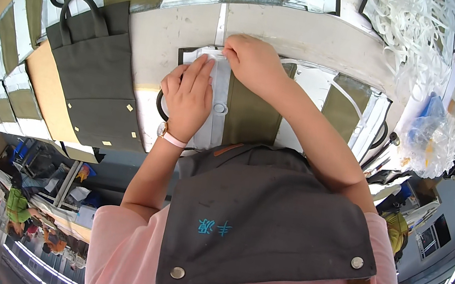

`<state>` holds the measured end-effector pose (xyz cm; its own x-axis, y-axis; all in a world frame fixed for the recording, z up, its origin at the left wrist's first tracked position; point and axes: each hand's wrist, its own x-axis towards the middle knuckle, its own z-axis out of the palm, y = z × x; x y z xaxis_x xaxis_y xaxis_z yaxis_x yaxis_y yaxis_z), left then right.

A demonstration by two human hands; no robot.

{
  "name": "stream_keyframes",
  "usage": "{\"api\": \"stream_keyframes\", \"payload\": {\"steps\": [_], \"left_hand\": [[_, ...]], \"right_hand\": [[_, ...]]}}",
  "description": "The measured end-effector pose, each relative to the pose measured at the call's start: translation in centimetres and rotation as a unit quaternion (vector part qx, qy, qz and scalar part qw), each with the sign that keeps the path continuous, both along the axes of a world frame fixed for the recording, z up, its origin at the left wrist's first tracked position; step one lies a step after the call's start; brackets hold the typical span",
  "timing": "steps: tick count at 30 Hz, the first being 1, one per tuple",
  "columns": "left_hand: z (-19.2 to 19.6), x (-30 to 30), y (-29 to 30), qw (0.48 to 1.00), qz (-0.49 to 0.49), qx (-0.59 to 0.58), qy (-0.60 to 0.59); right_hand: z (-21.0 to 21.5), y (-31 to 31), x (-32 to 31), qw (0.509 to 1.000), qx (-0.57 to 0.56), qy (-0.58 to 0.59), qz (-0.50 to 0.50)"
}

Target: The person assembles tote bags on a factory floor by hand. They place white plastic strips onto the fabric, use a hammer to secure metal fasteners, and attach black handles to the bag openings.

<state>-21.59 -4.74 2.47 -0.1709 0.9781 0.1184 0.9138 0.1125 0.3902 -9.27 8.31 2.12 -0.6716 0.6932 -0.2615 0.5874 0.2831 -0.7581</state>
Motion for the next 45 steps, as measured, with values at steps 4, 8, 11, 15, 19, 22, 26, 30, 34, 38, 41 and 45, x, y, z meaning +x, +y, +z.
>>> {"api": "stream_keyframes", "payload": {"steps": [4,8,11,15,19,22,26,30,34,38,41,45], "left_hand": [[0.0,-0.1,-0.1,1.000,-0.003,-0.005,0.020],[-0.2,0.2,-0.3,0.999,-0.007,-0.010,0.044],[-0.2,0.3,-0.3,0.999,-0.007,-0.005,0.043],[-0.2,0.4,-0.2,0.999,-0.006,0.000,0.047],[-0.2,0.4,-0.2,0.999,-0.010,0.005,0.049],[-0.2,0.3,-0.1,0.999,-0.013,0.010,0.048],[-0.3,0.3,0.1,0.998,-0.018,0.012,0.053],[-0.3,0.3,0.2,0.998,-0.022,0.008,0.054],[-0.5,0.3,0.2,0.998,-0.020,0.000,0.058],[-0.6,0.3,0.1,0.997,-0.025,-0.017,0.068],[-0.5,0.5,0.1,0.996,-0.025,-0.048,0.077],[-0.6,0.6,0.1,0.993,-0.023,-0.073,0.094]], "right_hand": [[0.0,-0.2,-0.1,1.000,0.016,-0.015,-0.016],[0.3,-0.1,-0.1,0.999,-0.008,-0.015,-0.032],[0.4,-0.2,0.0,1.000,-0.013,-0.011,-0.026],[0.2,-0.2,0.3,1.000,-0.009,0.004,-0.024],[0.0,-0.2,0.5,1.000,-0.009,0.013,-0.013],[-0.3,-0.3,0.5,1.000,-0.002,0.017,-0.012],[-1.0,-0.5,0.4,1.000,0.006,0.009,-0.010],[-1.1,-0.5,0.4,1.000,0.004,0.007,-0.015],[-0.7,-0.4,0.3,1.000,0.002,-0.004,-0.018],[-0.9,-0.7,0.1,1.000,0.017,-0.011,-0.020],[-1.1,-1.0,-0.4,0.998,0.038,-0.036,-0.021],[0.6,-1.3,0.0,0.995,0.045,-0.070,-0.060]]}}
